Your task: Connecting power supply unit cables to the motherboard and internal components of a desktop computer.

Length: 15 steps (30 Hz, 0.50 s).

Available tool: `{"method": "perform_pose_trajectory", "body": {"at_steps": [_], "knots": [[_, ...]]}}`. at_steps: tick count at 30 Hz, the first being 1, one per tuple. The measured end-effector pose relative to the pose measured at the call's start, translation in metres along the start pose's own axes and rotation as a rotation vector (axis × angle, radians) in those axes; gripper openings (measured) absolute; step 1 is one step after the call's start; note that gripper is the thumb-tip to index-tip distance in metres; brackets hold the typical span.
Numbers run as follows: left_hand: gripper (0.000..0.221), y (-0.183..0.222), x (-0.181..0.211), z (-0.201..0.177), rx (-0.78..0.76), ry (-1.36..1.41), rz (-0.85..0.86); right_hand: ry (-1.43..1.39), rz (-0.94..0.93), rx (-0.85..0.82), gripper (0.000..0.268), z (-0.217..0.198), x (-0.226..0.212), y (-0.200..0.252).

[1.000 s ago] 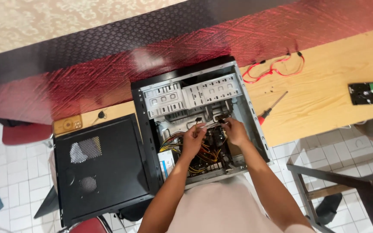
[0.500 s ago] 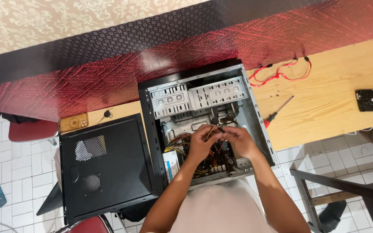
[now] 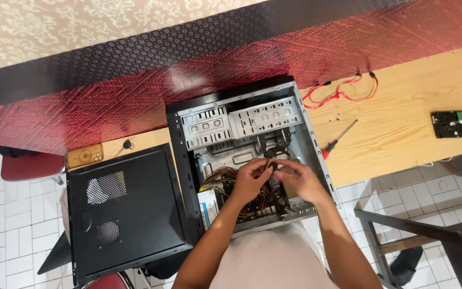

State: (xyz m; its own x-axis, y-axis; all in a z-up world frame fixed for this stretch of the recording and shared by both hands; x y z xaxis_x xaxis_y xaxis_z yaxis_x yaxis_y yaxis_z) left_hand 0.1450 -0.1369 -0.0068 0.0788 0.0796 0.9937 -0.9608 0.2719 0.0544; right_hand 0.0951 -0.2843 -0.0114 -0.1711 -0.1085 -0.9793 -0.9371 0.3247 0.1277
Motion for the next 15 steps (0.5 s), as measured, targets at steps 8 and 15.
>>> {"method": "perform_pose_trajectory", "body": {"at_steps": [8, 15], "knots": [[0.028, -0.009, -0.062, -0.035, 0.174, -0.069, -0.144, 0.431, 0.153, 0.07, 0.016, -0.025, 0.128, -0.049], [0.029, -0.022, -0.115, -0.065, 0.352, -0.001, -0.191, 0.757, 0.183, 0.204, 0.023, -0.034, 0.186, -0.087]]}}
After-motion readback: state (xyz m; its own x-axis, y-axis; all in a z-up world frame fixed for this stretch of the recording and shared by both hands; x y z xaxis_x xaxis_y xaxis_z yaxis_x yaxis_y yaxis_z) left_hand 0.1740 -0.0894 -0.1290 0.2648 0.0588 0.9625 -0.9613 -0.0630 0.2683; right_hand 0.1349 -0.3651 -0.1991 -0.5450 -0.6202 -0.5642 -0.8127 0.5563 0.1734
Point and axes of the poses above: each hand's wrist, its own y-axis away from the middle knuckle, its own z-axis out of the palm, x = y × z, the point moved 9 cm from there along -y, towards the middle knuckle, and after that the axes turned 14 degrees about x, right-handed, at the moved point
